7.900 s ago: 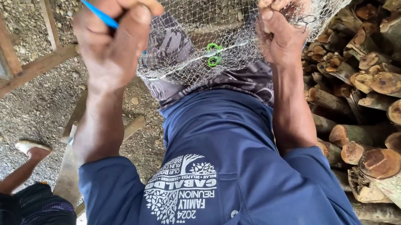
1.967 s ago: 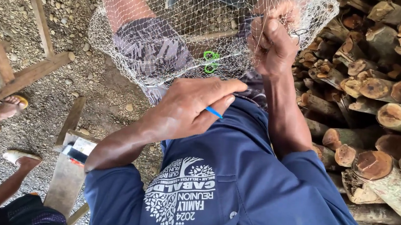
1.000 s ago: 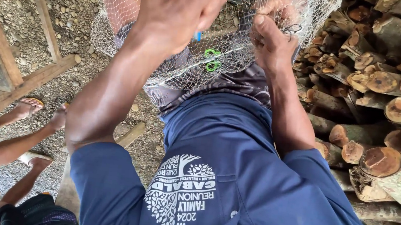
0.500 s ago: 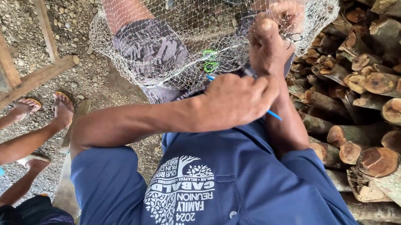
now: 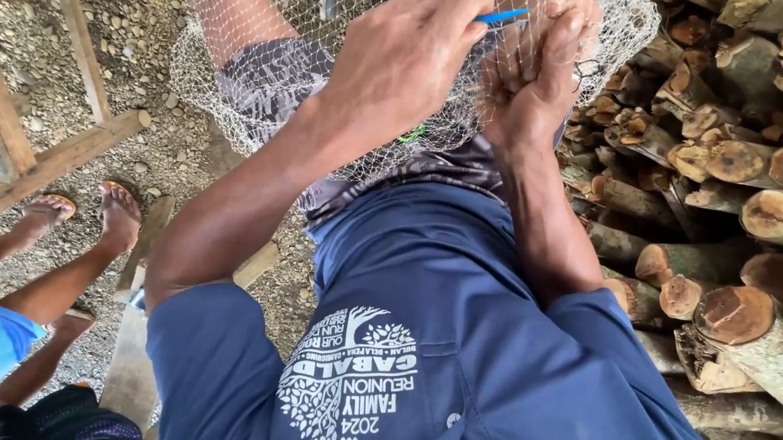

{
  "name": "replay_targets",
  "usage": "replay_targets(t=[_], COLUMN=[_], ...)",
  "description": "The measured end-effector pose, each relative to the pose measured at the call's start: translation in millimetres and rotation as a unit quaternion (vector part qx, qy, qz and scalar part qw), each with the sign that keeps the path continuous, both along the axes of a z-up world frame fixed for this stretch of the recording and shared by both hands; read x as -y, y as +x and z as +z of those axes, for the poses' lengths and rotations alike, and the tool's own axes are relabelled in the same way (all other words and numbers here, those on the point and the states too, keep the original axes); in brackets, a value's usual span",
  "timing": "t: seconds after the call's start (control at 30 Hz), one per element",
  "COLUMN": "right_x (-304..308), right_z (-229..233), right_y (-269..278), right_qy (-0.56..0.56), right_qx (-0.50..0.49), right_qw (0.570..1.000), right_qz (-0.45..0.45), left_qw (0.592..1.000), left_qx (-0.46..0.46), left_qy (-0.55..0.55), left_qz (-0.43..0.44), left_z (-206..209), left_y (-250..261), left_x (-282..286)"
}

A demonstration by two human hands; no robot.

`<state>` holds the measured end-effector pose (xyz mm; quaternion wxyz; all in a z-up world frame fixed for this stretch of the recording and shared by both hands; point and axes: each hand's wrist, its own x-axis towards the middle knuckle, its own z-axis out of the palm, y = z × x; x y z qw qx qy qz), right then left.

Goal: Repairing a fishing net by inspecting the mesh and using tools to mend or cut sections.

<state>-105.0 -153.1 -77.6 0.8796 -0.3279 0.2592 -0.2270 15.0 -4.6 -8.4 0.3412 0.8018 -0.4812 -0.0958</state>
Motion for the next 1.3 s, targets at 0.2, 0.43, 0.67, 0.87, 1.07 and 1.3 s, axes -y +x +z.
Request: replay_targets(t=[0.2, 0.43, 0.67, 0.87, 1.07, 1.3], right_x=[-3, -3, -6, -5, -3, -4], right_z=[14, 14, 19, 20, 15, 16], right_y=[3, 4, 6, 4, 0, 1], right_qy=[0.017, 0.026, 0.08, 0.078, 0.06, 0.063], right_qx=[-0.086, -0.185, -0.064, -0.074, -0.059, -0.071], right_qw=[0.996, 0.982, 0.994, 0.994, 0.995, 0.995], right_qz=[0.014, -0.04, 0.021, 0.037, 0.046, 0.041], left_qw=[0.987, 0.986, 0.977, 0.971, 0.976, 0.974], left_qx=[0.154, 0.152, 0.173, 0.169, 0.14, 0.141], left_qy=[-0.026, -0.052, -0.126, -0.169, -0.165, -0.177], left_qz=[0.033, 0.031, -0.005, -0.021, -0.02, -0.019], left_z=[-8, -17, -18, -27, -44, -44], left_y=[7, 11, 18, 24, 23, 23], left_x=[7, 11, 12, 10, 10, 10])
